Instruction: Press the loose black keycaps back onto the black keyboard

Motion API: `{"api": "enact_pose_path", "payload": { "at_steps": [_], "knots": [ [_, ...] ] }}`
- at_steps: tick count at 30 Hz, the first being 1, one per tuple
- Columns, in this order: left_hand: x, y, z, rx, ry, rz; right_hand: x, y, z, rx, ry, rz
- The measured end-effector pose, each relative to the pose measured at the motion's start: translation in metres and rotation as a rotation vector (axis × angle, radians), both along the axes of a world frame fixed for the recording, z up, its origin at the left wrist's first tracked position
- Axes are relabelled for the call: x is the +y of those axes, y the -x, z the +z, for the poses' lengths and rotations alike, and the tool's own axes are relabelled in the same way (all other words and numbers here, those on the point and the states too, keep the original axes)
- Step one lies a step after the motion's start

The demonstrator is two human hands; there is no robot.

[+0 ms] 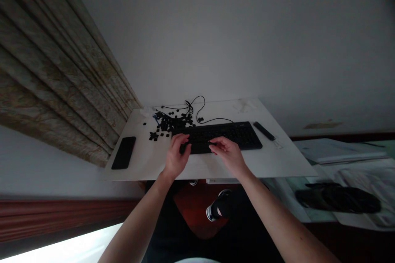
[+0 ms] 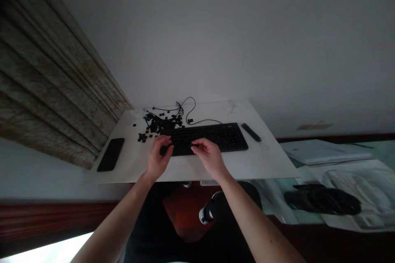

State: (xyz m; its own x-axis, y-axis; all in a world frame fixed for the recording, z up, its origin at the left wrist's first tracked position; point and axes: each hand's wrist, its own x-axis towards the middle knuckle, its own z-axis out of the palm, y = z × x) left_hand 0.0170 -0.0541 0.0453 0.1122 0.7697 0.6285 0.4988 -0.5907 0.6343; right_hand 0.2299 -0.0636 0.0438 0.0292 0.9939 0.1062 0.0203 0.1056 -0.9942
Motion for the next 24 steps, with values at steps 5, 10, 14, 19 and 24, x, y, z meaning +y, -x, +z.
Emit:
{"api": "enact_pose_path", "payload": {
  "at_steps": [5,10,14,19,24],
  "knots": [
    [0.005,0.031,-0.030,0.037,0.093,0.171,-0.003,-0.060,-0.021,-0.005,0.070,-0.206],
    [-0.005,0.018,-0.055,0.135,0.117,0.087,-0.015,-0.103,-0.032,0.036,0.109,-0.351],
    [-0.010,-0.012,-0.064,0.215,0.094,-0.015,-0.016,-0.115,-0.035,0.074,0.130,-0.389],
    [-0.007,-0.046,-0.072,0.343,0.077,-0.134,-0.017,-0.128,-0.039,0.079,0.127,-0.420],
    [0.007,-0.077,-0.071,0.513,0.071,-0.162,-0.015,-0.154,-0.055,0.037,0.101,-0.470]
  ]
}}
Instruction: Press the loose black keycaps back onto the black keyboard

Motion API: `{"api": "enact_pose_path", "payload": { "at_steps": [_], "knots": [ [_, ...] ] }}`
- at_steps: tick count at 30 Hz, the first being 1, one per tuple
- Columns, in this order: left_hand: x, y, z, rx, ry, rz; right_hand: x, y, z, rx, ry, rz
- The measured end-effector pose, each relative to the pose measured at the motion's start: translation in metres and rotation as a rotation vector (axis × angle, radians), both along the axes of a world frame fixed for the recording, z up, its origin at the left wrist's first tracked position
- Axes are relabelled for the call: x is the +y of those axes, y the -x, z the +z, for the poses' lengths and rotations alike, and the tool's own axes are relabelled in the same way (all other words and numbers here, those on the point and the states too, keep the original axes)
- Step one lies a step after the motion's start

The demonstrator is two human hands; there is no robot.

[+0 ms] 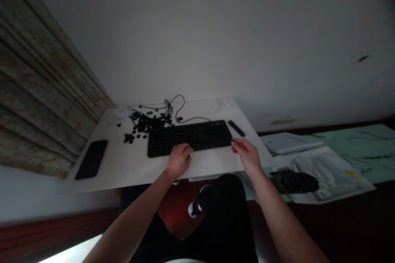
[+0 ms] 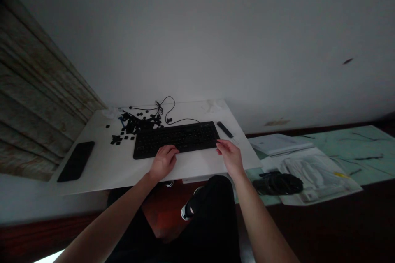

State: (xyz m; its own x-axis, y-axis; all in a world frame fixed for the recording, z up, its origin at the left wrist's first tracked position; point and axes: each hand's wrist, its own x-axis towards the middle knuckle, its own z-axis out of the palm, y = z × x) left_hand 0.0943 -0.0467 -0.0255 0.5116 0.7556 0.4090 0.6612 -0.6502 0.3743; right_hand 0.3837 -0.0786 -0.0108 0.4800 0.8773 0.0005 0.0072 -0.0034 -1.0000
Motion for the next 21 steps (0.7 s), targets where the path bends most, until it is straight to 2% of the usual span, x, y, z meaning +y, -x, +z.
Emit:
{"api": "enact_pose_path", "payload": {
  "at_steps": [4,7,12,21],
  "knots": [
    [0.013,-0.021,0.003,0.091,-0.052,0.066,0.013,-0.024,-0.018,-0.007,-0.003,-0.051],
    [0.015,-0.027,0.002,0.130,-0.084,0.131,0.019,-0.033,-0.027,0.048,-0.031,-0.114],
    [0.013,-0.026,-0.001,0.138,-0.100,0.187,0.017,-0.034,-0.032,0.057,-0.034,-0.136],
    [0.013,-0.026,-0.003,0.132,-0.121,0.180,0.017,-0.036,-0.037,-0.029,-0.056,-0.118]
  ]
}}
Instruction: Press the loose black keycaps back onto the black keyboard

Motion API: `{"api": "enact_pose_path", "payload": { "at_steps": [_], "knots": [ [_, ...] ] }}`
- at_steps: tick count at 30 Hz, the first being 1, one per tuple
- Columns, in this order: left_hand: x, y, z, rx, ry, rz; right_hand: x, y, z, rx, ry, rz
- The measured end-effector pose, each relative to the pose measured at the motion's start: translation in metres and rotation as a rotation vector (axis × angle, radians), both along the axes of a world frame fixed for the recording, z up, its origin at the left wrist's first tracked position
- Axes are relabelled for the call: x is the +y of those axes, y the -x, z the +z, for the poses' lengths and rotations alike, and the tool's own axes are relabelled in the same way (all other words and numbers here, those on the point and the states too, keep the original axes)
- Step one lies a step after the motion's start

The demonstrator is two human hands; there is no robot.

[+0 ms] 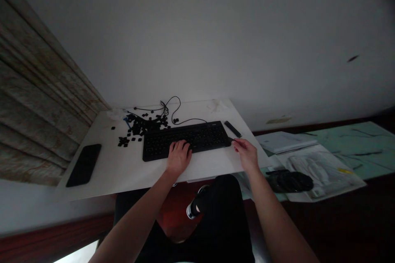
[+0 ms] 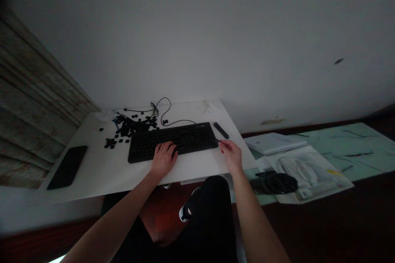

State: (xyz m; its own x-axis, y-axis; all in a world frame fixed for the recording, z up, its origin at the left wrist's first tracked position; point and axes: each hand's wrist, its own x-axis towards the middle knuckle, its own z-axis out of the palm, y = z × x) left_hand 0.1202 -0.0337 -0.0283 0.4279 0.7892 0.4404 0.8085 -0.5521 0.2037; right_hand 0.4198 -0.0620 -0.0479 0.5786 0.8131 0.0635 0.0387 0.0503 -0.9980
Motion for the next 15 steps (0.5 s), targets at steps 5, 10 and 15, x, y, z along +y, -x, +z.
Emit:
{"api": "enact_pose_path", "payload": {
  "at_steps": [5,10,15],
  "knots": [
    [0.0002,0.0000,0.0001,-0.005,-0.008,-0.004,-0.0005,0.0016,-0.0002,0.015,-0.012,-0.041],
    [0.0005,0.0005,-0.0008,-0.019,-0.009,-0.012,-0.0002,0.0019,0.0003,0.031,-0.014,-0.043],
    [0.0011,0.0004,-0.0012,-0.015,0.000,-0.013,-0.0005,0.0023,0.0025,0.011,-0.003,-0.046]
  ]
}}
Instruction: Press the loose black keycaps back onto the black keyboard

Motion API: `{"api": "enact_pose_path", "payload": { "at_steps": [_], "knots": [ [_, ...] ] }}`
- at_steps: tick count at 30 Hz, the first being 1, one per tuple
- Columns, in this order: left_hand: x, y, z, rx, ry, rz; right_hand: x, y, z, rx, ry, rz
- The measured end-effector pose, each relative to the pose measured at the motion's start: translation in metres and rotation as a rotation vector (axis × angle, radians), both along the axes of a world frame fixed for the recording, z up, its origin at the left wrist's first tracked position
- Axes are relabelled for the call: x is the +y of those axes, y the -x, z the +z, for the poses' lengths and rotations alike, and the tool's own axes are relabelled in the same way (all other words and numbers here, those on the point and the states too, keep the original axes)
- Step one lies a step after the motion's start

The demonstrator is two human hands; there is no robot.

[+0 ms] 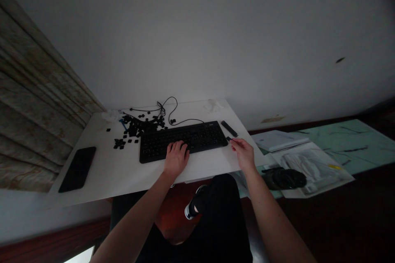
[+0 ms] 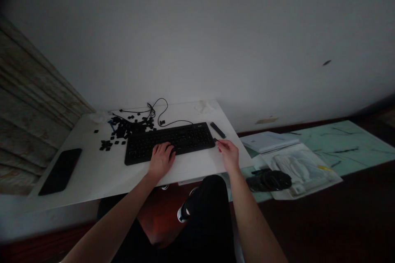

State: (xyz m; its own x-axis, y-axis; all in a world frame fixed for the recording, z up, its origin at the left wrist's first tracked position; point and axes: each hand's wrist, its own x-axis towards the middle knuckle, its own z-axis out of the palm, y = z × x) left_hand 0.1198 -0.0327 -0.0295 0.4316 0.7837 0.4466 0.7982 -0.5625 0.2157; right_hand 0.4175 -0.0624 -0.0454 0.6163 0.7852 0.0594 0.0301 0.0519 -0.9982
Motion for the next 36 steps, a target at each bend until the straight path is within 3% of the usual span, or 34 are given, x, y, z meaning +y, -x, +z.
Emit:
{"api": "enact_pose_path", "payload": {
  "at_steps": [10,19,24,29,36],
  "knots": [
    [-0.001,-0.002,0.002,0.022,0.009,-0.034,0.002,0.000,0.001,0.014,-0.003,-0.028],
    [0.012,-0.055,0.006,0.064,-0.005,-0.165,0.000,0.000,0.003,0.099,0.026,0.009],
    [0.011,-0.058,0.002,0.024,0.005,-0.135,-0.001,-0.001,0.003,0.107,0.026,-0.063],
    [0.013,-0.055,0.000,-0.005,0.005,-0.102,0.009,-0.006,0.019,0.233,0.157,0.013],
    [0.014,-0.055,-0.003,-0.034,0.010,-0.095,0.052,-0.009,0.044,0.248,0.377,0.135]
  ]
}}
